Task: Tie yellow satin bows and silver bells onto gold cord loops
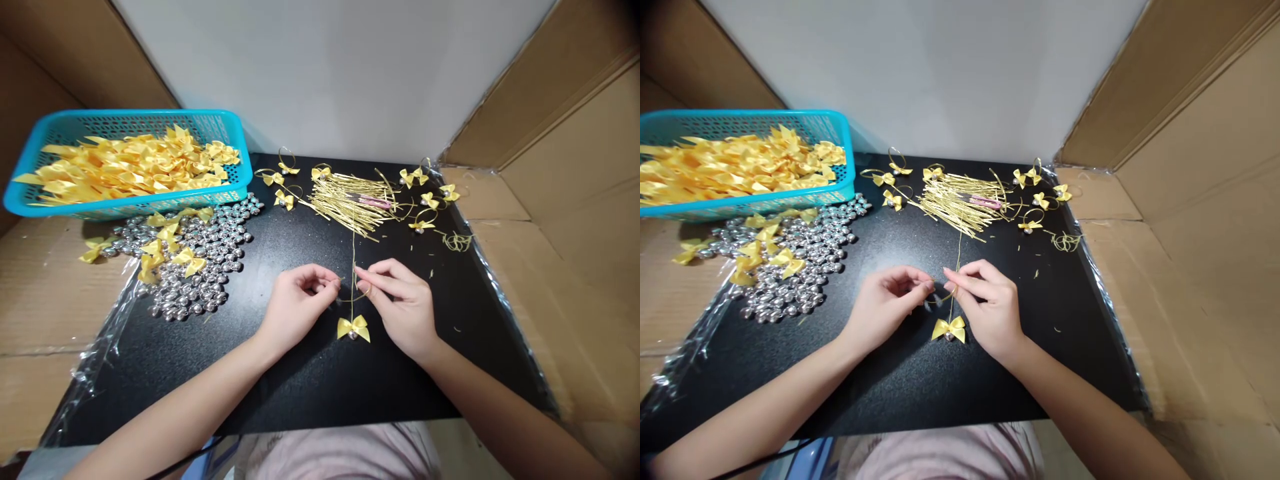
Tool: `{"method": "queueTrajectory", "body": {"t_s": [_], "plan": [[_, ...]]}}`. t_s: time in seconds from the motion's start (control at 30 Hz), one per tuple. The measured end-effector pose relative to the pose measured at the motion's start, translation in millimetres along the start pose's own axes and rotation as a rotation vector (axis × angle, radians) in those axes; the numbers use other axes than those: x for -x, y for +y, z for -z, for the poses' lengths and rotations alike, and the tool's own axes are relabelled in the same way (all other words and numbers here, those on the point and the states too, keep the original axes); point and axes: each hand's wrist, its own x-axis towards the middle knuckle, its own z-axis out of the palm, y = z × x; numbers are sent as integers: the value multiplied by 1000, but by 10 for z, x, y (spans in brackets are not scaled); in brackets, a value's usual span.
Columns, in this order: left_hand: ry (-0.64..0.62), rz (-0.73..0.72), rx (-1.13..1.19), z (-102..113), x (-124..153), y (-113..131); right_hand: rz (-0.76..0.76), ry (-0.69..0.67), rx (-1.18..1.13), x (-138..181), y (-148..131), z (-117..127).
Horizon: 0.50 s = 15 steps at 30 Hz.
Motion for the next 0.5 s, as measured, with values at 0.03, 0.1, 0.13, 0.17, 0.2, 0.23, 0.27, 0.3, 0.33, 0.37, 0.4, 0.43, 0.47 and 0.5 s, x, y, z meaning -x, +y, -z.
{"method": "queueTrajectory", "body": {"t_s": [0.03, 0.1, 0.13, 0.17, 0.2, 0.23, 0.27, 0.3, 0.33, 0.37, 0.4, 0.43, 0.47, 0.5], "plan": [[-27, 9, -3, 2, -3, -10, -68, -18, -56, -8, -8, 2], [-87, 27, -7, 8, -9, -28, -213, -57, -166, -25, -16, 5], [-114, 35, -7, 12, -11, -34, -282, -73, -223, -33, -17, 6], [-134, 41, -4, 15, -12, -37, -343, -82, -280, -39, -16, 8], [-146, 45, 1, 18, -13, -37, -397, -87, -334, -44, -16, 9], [-149, 49, 7, 21, -13, -32, -444, -87, -381, -47, -15, 12], [-143, 54, 12, 23, -13, -25, -480, -86, -417, -50, -15, 14], [-135, 58, 18, 24, -12, -17, -501, -82, -438, -52, -14, 16], [-127, 60, 23, 24, -10, -8, -503, -81, -439, -54, -14, 17], [-121, 61, 27, 24, -8, 0, -487, -81, -425, -56, -12, 18], [-116, 61, 30, 24, -6, 5, -457, -81, -404, -59, -10, 17], [-113, 60, 30, 25, -5, 8, -423, -81, -384, -62, -7, 15], [-113, 60, 27, 25, -3, 8, -394, -83, -370, -64, -3, 11], [-114, 60, 25, 26, -2, 6, -377, -85, -364, -66, 0, 7]]}}
